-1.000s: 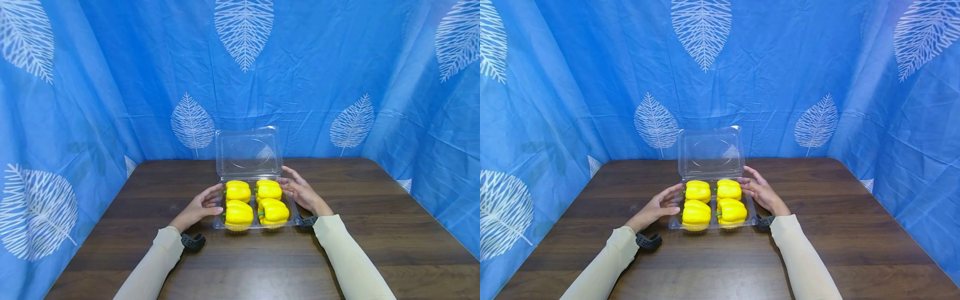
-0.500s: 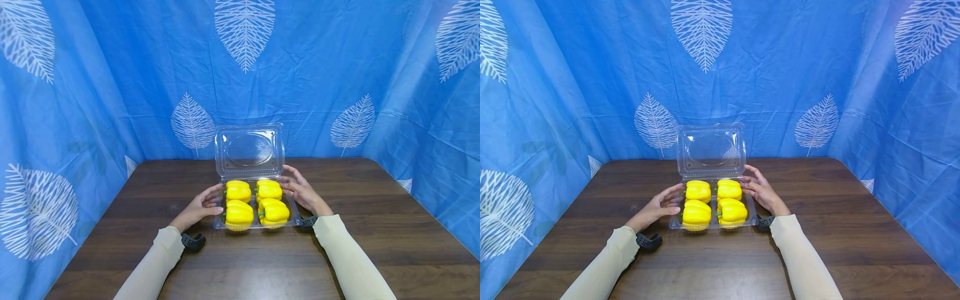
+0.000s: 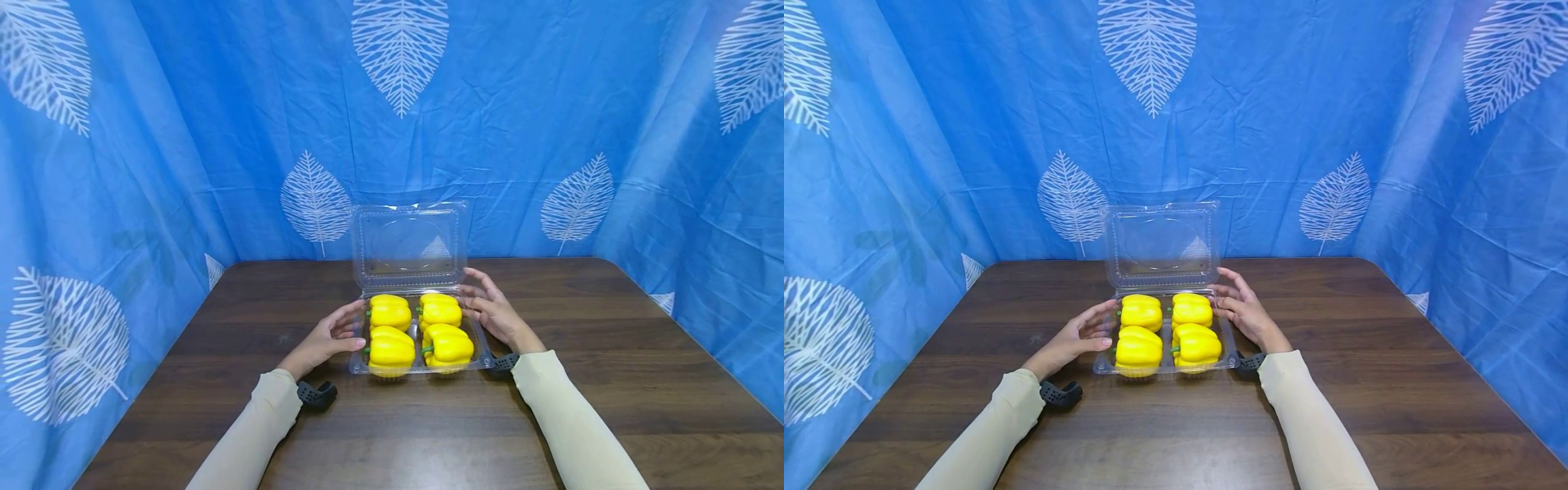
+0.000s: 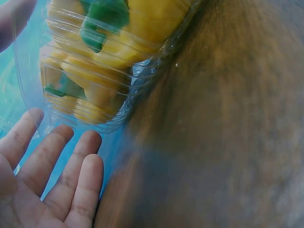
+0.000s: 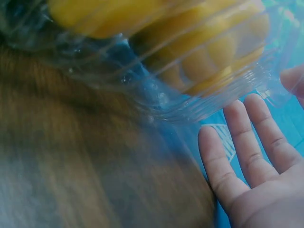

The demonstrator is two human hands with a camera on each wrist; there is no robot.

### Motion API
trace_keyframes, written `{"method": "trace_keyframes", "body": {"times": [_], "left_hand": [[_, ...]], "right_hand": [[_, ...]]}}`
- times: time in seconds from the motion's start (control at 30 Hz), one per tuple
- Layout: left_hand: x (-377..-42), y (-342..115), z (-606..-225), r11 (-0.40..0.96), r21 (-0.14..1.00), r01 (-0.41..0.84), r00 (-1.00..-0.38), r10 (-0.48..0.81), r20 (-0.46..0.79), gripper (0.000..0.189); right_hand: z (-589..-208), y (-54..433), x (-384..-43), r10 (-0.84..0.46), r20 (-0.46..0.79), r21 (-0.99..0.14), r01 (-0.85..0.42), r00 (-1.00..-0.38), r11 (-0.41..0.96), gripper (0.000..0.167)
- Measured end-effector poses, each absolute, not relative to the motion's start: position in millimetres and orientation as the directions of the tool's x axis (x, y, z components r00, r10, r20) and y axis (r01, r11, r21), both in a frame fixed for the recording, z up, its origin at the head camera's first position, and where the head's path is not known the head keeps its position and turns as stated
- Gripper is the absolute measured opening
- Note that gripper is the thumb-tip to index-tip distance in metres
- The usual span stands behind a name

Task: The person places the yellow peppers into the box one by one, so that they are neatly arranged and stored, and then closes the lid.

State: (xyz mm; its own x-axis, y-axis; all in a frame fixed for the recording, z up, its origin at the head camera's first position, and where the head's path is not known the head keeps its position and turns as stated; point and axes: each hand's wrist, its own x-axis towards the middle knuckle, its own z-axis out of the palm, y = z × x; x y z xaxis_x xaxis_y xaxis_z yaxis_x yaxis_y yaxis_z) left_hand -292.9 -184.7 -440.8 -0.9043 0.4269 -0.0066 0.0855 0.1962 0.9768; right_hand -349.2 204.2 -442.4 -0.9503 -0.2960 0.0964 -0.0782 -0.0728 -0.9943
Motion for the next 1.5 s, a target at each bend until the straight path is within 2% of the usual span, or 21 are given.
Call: {"method": "trace_keyframes", "body": {"times": [0.27,0.5,0.97,1.37,1.5], "left_hand": [[-292.5,-185.3,-441.7,0.181,0.979,0.091,-0.9,0.436,0.003,0.083],[-292.5,-185.6,-440.9,0.181,0.979,0.093,-0.899,0.439,0.004,0.083],[-293.7,-184.6,-441.2,0.175,0.98,0.095,-0.897,0.442,0.008,0.083],[-293.8,-185.4,-440.6,0.188,0.978,0.09,-0.902,0.432,0.0,0.082],[-293.8,-185.4,-440.6,0.184,0.979,0.09,-0.9,0.436,0.001,0.082]], "right_hand": [[-441.8,205.3,-349.3,-0.301,0.141,-0.986,-0.106,-0.943,-0.13,0.067],[-440.4,205.2,-350.1,-0.282,0.176,-0.98,-0.141,-0.943,-0.142,0.073],[-435.3,204.5,-348.8,-0.239,0.208,-0.957,-0.148,-0.948,-0.249,0.034],[-434.3,203.0,-349.4,-0.173,0.236,-0.947,-0.187,-0.956,-0.261,0.028],[-433.3,202.9,-349.0,-0.14,0.254,-0.951,-0.221,-0.957,-0.215,0.029]]}}
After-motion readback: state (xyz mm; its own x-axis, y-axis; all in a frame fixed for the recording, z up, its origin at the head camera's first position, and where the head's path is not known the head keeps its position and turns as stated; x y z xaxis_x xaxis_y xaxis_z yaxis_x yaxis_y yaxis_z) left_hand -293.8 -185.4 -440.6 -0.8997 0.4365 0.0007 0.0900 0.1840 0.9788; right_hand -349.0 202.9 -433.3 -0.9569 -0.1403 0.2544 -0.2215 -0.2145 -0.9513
